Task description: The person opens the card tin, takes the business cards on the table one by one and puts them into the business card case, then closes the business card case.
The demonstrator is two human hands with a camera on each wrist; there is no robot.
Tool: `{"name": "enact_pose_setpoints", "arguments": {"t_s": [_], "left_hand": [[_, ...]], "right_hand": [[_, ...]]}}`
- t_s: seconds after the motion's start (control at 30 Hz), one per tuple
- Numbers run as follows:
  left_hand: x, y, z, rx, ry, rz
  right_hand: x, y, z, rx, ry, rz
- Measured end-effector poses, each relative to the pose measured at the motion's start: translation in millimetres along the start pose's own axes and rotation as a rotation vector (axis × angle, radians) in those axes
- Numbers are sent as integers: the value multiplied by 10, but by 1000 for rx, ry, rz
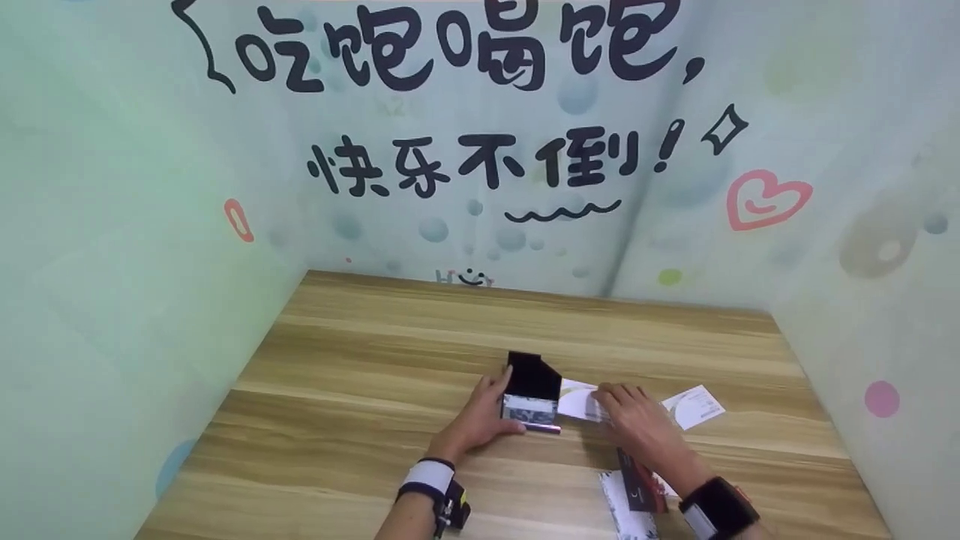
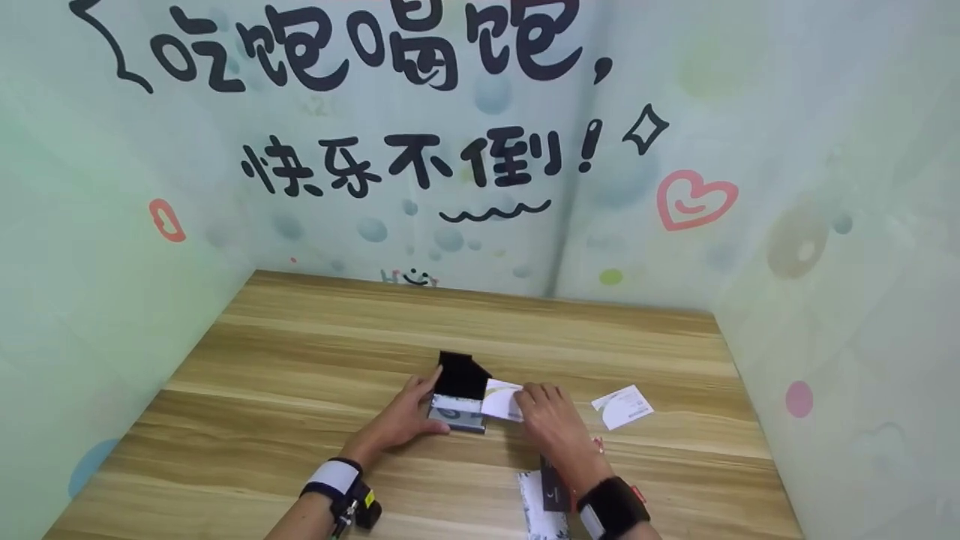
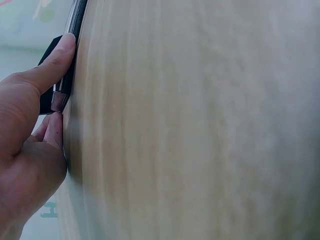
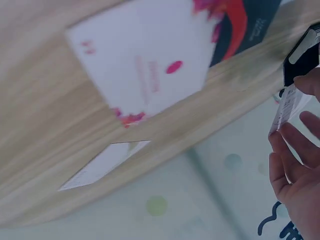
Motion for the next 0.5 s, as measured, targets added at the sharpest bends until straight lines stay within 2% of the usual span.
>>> {"name": "enact_pose_setpoints", "arguments": {"t_s": [0.2, 0.5], "left_hand": [[7, 18, -12, 9, -4, -2], [-5, 30, -49, 12, 0, 21]], "right_hand": [[189, -103, 117, 10, 9, -72], [376, -213, 292, -29, -8, -123]]}}
Point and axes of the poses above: each hand's wrist, its own x-axis towards the middle knuckle, its own z-axis out of the palm, y = z × x, the point moved 4 cm from there along x, towards the middle knuckle, and after that the axes turned 5 degrees about y, right-handed, at the moved point
